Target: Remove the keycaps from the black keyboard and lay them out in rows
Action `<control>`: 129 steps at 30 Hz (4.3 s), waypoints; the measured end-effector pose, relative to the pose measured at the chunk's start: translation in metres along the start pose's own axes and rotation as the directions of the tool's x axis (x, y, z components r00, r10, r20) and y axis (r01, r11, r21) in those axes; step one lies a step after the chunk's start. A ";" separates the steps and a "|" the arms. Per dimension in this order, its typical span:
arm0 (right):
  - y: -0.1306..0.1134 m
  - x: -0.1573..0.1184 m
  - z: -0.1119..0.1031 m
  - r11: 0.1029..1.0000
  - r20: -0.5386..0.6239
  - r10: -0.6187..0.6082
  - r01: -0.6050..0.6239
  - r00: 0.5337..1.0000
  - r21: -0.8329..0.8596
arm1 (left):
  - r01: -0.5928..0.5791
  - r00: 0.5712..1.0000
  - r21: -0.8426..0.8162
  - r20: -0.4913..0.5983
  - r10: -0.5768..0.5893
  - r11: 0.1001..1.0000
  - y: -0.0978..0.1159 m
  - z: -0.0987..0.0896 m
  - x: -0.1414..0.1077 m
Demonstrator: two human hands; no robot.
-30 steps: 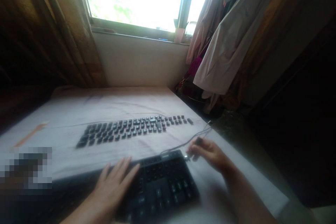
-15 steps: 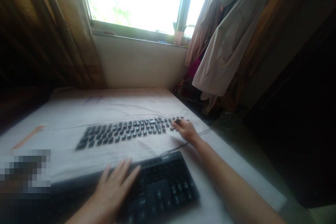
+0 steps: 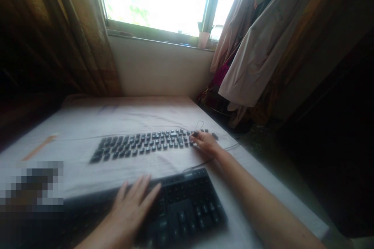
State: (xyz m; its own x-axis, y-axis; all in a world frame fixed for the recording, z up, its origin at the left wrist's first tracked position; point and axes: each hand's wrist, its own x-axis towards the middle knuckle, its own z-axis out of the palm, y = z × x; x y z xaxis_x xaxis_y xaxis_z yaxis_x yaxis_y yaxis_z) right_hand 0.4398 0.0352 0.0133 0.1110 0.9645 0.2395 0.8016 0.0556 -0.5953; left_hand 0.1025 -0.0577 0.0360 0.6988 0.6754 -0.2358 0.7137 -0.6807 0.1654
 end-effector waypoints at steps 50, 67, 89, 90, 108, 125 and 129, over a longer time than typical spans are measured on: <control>-0.007 -0.014 -0.012 0.982 -0.032 0.068 -0.072 0.997 -0.172 | 0.072 0.994 0.040 0.082 -0.075 0.997 0.007 -0.007 0.002; 0.000 -0.021 0.006 0.946 0.070 0.182 -0.155 0.981 -0.286 | 0.000 0.998 -0.043 0.058 0.003 0.999 -0.008 0.008 0.003; 0.003 -0.008 0.006 0.986 0.105 -0.006 0.024 0.994 -0.167 | 0.029 0.999 -0.025 0.044 -0.028 0.999 0.000 0.002 0.001; 0.001 -0.009 0.007 0.989 0.109 -0.017 0.033 0.994 -0.146 | 0.024 0.999 -0.031 0.042 -0.023 0.999 -0.001 0.003 0.001; -0.036 -0.043 -0.013 0.625 -0.179 0.270 -0.031 0.946 0.780 | 0.029 0.992 -0.107 0.128 -0.016 0.994 -0.003 -0.006 0.005; -0.115 -0.104 -0.011 -0.029 -0.005 0.399 0.018 0.917 0.999 | -0.050 0.992 -0.109 0.107 0.062 0.993 -0.035 -0.011 -0.032; -0.136 -0.113 -0.001 0.103 -0.049 0.471 0.001 0.881 0.995 | -0.015 0.994 -0.078 -0.113 0.006 0.997 -0.093 0.007 -0.063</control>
State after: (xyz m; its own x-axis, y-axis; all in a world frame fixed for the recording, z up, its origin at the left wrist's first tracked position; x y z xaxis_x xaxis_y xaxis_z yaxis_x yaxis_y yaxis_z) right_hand 0.3189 -0.0814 0.0682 0.5045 0.8628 -0.0317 -0.5018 0.2632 -0.8240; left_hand -0.0082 -0.0384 0.0287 0.7041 0.6991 -0.1247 0.7048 -0.6666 0.2427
